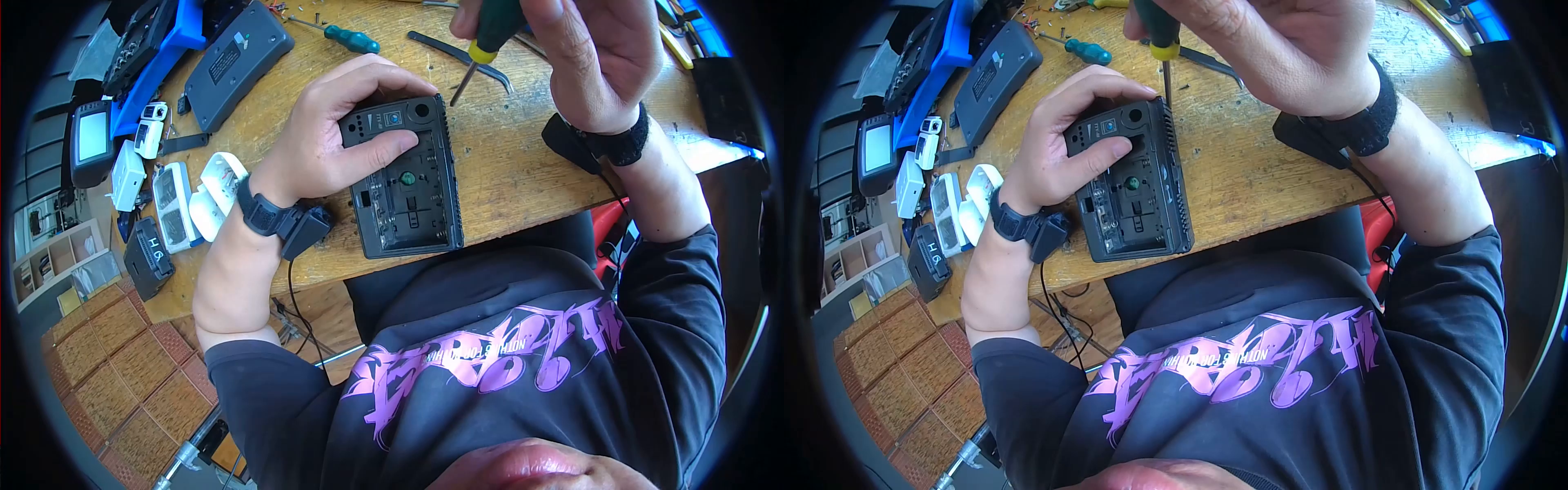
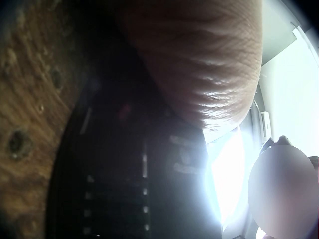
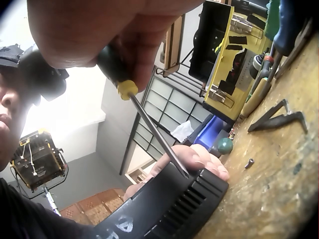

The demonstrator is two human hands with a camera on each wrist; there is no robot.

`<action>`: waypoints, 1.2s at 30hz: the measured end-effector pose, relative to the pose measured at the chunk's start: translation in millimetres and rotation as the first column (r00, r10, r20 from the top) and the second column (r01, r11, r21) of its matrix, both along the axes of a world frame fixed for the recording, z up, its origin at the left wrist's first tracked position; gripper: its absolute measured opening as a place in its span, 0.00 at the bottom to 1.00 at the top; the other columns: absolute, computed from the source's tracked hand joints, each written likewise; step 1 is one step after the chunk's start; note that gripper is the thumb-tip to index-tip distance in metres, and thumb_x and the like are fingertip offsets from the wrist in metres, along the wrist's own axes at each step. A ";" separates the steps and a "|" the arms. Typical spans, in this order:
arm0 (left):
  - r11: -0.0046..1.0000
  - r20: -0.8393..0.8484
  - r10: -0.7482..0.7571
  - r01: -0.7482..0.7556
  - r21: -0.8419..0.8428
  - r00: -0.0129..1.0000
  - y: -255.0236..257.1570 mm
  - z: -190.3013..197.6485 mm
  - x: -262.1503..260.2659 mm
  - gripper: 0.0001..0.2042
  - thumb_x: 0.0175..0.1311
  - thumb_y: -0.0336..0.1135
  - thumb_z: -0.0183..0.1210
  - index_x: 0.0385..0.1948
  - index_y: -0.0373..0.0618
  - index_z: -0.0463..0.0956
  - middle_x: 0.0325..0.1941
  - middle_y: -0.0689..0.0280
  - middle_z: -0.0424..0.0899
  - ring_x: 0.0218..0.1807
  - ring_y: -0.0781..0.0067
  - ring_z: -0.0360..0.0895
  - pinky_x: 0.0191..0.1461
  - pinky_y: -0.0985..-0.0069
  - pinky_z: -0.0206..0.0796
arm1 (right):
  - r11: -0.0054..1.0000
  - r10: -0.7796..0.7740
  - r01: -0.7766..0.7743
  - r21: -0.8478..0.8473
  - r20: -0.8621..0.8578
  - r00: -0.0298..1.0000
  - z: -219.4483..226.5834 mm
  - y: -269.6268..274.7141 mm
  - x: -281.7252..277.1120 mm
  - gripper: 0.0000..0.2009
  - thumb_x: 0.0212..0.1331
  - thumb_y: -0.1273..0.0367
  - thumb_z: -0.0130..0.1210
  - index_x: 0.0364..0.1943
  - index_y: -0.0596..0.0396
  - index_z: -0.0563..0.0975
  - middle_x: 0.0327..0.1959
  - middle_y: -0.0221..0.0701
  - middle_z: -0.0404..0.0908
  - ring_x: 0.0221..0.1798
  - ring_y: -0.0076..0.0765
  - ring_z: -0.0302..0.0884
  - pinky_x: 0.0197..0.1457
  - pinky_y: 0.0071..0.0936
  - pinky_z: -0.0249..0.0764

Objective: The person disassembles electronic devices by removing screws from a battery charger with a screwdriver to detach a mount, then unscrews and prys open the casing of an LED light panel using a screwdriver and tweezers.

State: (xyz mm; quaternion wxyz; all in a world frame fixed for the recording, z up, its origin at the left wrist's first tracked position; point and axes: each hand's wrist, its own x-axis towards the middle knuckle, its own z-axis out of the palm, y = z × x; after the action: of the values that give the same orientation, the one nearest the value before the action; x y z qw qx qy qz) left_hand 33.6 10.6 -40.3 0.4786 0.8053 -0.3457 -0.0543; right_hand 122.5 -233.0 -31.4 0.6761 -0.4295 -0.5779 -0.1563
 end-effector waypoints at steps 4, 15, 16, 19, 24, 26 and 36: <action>1.000 -0.031 0.007 -0.008 -0.014 0.999 -2.1 -1.2 -1.4 0.20 0.61 0.37 0.67 0.53 0.37 0.81 0.50 0.60 0.81 0.52 0.67 0.79 0.58 0.73 0.68 | 1.000 0.016 -0.016 -0.003 0.173 0.985 6.8 1.4 14.0 0.25 0.76 0.69 0.52 0.69 0.69 0.59 0.55 0.49 0.79 0.38 0.25 0.85 0.41 0.19 0.84; 1.000 -0.024 0.025 -0.025 -0.005 0.999 -5.6 1.9 -0.3 0.21 0.60 0.39 0.67 0.53 0.37 0.81 0.49 0.60 0.81 0.51 0.66 0.79 0.58 0.73 0.67 | 0.976 -0.119 0.165 -0.142 0.286 0.951 10.9 -15.1 17.1 0.27 0.73 0.73 0.55 0.70 0.69 0.59 0.69 0.53 0.68 0.59 0.33 0.81 0.49 0.22 0.87; 1.000 -0.023 0.022 -0.022 -0.006 0.999 -5.4 1.3 -0.1 0.21 0.60 0.39 0.67 0.53 0.37 0.81 0.49 0.60 0.81 0.51 0.67 0.79 0.58 0.73 0.68 | 0.984 -0.108 0.137 -0.114 0.228 0.968 10.9 -10.9 11.3 0.27 0.73 0.73 0.55 0.70 0.69 0.59 0.69 0.53 0.68 0.59 0.33 0.81 0.49 0.22 0.87; 1.000 -0.024 0.018 -0.018 -0.011 1.000 -4.4 -0.1 0.8 0.21 0.60 0.38 0.67 0.52 0.37 0.81 0.49 0.60 0.81 0.51 0.67 0.79 0.58 0.73 0.68 | 0.998 0.005 0.007 -0.065 0.193 0.981 3.0 -2.4 20.7 0.27 0.73 0.73 0.55 0.70 0.69 0.59 0.68 0.53 0.69 0.59 0.34 0.81 0.49 0.23 0.87; 1.000 -0.019 0.015 -0.015 0.003 1.000 -3.2 2.1 -1.2 0.21 0.59 0.37 0.67 0.52 0.37 0.81 0.49 0.60 0.81 0.52 0.67 0.79 0.59 0.73 0.68 | 0.992 0.097 -0.079 -0.094 0.205 0.974 4.1 -5.1 17.4 0.27 0.73 0.73 0.56 0.69 0.69 0.59 0.67 0.53 0.70 0.59 0.35 0.81 0.49 0.23 0.87; 1.000 -0.041 0.026 -0.026 0.002 0.999 -4.1 2.2 -1.5 0.21 0.59 0.37 0.67 0.52 0.37 0.81 0.49 0.60 0.81 0.52 0.67 0.79 0.59 0.73 0.68 | 0.988 -0.079 0.103 -0.118 0.189 0.979 9.9 -8.1 9.8 0.27 0.73 0.73 0.56 0.69 0.69 0.59 0.68 0.54 0.69 0.58 0.35 0.81 0.49 0.23 0.87; 1.000 -0.009 0.019 -0.019 -0.002 1.000 -5.9 3.0 -0.2 0.20 0.60 0.37 0.66 0.53 0.37 0.81 0.50 0.60 0.81 0.52 0.67 0.79 0.59 0.73 0.68 | 0.977 -0.096 0.154 -0.145 0.349 0.932 10.0 -15.5 24.3 0.27 0.72 0.72 0.57 0.69 0.70 0.60 0.68 0.56 0.69 0.57 0.38 0.82 0.50 0.23 0.88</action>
State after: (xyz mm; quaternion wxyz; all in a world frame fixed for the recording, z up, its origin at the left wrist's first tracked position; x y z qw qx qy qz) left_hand 33.4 4.7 -37.3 0.4814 0.8078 -0.3360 -0.0530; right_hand 146.8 -248.5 -21.4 0.5158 -0.4881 -0.6685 -0.2211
